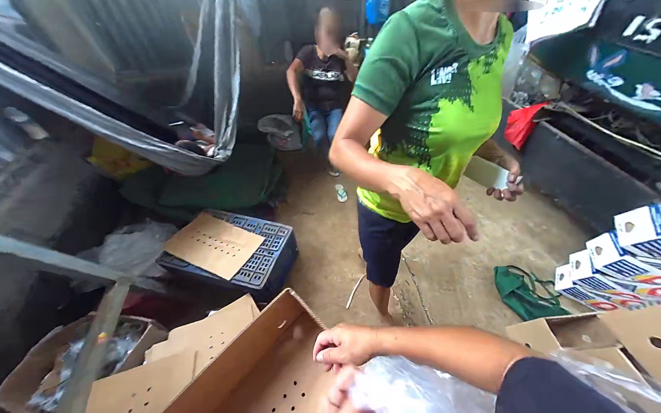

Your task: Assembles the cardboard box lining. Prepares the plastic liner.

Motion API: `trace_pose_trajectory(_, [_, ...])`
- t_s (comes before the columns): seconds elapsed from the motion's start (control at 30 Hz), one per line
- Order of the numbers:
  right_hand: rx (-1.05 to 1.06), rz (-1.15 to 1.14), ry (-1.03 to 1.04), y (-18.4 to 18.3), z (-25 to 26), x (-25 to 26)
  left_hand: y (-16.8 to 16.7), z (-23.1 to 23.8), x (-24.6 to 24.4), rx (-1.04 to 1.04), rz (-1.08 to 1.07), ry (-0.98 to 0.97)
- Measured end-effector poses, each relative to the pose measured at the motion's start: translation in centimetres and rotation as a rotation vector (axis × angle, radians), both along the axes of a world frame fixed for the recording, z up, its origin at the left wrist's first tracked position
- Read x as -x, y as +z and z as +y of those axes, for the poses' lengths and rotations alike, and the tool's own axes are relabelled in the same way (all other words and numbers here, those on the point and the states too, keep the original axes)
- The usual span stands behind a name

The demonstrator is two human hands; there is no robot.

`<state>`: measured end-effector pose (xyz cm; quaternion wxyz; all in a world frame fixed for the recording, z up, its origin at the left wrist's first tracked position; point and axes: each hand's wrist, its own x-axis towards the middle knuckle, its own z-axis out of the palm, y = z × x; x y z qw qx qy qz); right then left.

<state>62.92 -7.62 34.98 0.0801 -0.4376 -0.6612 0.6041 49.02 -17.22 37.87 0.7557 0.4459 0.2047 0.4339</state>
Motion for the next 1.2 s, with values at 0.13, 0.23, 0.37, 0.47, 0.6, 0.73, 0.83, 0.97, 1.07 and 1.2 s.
trace_pose_trajectory(0.13, [-0.071, 0.061, -0.122, 3.7, -1.8, -5.6, 0.1, 1.6, 0.3, -0.029, 0.036, 0.149])
trace_pose_trajectory(0.23, [-0.071, 0.180, -0.264, 5.7, -5.5, -7.5, -0.7, 0.6, 1.2, -0.101, 0.040, 0.043])
trace_pose_trajectory(0.37, [-0.203, 0.467, -0.218, 6.6, -11.3, -6.8, -1.0, -0.6, 3.2, -0.166, 0.174, 0.103])
trace_pose_trajectory(0.47, [-0.353, 0.440, -0.118, 10.2, -14.2, -4.0, 1.6, 0.2, 4.5, -0.223, 0.243, 0.270])
trace_pose_trajectory(0.6, [-0.719, 0.009, -0.133, 15.1, -13.4, -0.1, 8.2, 3.1, 6.6, -0.478, 0.330, 0.533])
trace_pose_trajectory(0.73, [-0.977, -0.232, -0.381, 17.7, -6.9, -1.3, 15.8, 6.4, 10.8, -0.982, 0.738, 0.873])
trace_pose_trajectory(0.83, [-1.088, -0.474, -0.580, 22.5, -3.0, -2.9, 19.5, 7.8, 13.3, -1.254, 1.017, 0.864])
trace_pose_trajectory(0.97, [-1.466, -0.584, -0.699, 29.2, -4.5, -0.4, 22.4, 7.8, 15.8, -1.237, 1.123, 0.965])
trace_pose_trajectory(1.07, [-1.942, -0.231, -0.507, 26.8, -10.4, 5.7, 23.6, 6.6, 17.1, -1.272, 1.024, 1.155])
trace_pose_trajectory(1.2, [-1.348, 0.139, 0.273, 14.3, -12.5, 12.8, 22.7, 4.3, 18.8, -1.449, 0.804, 1.153])
